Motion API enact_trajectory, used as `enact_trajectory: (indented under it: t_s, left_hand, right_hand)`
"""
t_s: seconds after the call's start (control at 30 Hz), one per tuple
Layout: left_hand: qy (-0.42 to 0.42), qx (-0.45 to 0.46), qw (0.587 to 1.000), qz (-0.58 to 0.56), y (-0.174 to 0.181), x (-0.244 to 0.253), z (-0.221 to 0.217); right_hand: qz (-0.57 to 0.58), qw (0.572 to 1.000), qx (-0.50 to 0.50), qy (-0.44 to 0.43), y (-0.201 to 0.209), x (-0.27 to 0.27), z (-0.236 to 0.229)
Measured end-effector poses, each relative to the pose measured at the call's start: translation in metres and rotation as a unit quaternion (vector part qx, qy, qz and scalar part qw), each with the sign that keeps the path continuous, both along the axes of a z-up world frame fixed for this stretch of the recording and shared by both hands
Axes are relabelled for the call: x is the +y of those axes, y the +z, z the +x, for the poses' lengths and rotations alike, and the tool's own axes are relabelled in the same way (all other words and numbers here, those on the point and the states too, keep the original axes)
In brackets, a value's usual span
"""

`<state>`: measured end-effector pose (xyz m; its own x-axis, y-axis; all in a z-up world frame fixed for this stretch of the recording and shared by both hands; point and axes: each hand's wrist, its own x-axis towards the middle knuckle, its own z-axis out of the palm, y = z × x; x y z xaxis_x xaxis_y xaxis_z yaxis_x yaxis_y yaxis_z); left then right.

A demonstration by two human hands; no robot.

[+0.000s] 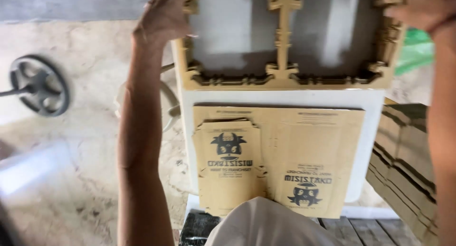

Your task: The person assembles flat cardboard boxes by folding the flaps and interlocking the tabs. They handle multiple boxes, folding them into shape and stacking them on a white table.

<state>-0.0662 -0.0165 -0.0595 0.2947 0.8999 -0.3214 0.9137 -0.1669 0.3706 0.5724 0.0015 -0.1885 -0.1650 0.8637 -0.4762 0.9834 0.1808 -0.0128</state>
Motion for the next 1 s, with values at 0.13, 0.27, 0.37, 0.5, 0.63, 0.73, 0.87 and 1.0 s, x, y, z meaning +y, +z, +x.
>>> enact_trajectory:
  t_s: [0.13, 0.27, 0.37, 0.5, 0.63, 0.73, 0.87, 1.0]
  left_hand:
    - [-0.043, 0.005, 0.998, 0.049, 0.050, -0.071, 0.006]
    - [-0.187, 0.015, 0.976, 0.115, 0.014, -0.143, 0.014]
    - [-0.202, 0.065, 0.971, 0.106, -0.029, -0.159, 0.013]
    - [-0.181, 0.071, 0.976, 0.100, -0.021, -0.151, 0.021]
    - [-0.193, 0.092, 0.971, 0.103, -0.030, -0.158, 0.016]
    - [-0.166, 0.084, 0.963, 0.197, -0.013, -0.196, 0.019]
    - [0.112, -0.058, 0.956, 0.266, -0.010, -0.317, 0.023]
    - [0.366, -0.051, 0.928, 0.040, -0.010, -0.493, 0.064]
  right_hand:
    - [0.089, 0.931, 0.354, -0.007, 0.082, -0.082, -0.064]
    - [0.231, 0.932, -0.112, 0.256, 0.136, -0.170, -0.098]
    - [0.058, 0.970, -0.113, 0.209, 0.113, -0.185, -0.107]
    - [0.148, 0.966, -0.052, 0.204, 0.058, -0.188, -0.079]
    - [0.074, 0.985, -0.015, 0.158, 0.062, -0.187, -0.084]
    - [0.191, 0.965, 0.030, 0.177, 0.111, -0.219, -0.101]
    - [0.226, 0.901, 0.369, 0.030, 0.137, -0.313, -0.122]
    - [0.025, 0.817, 0.553, -0.165, 0.115, -0.449, -0.193]
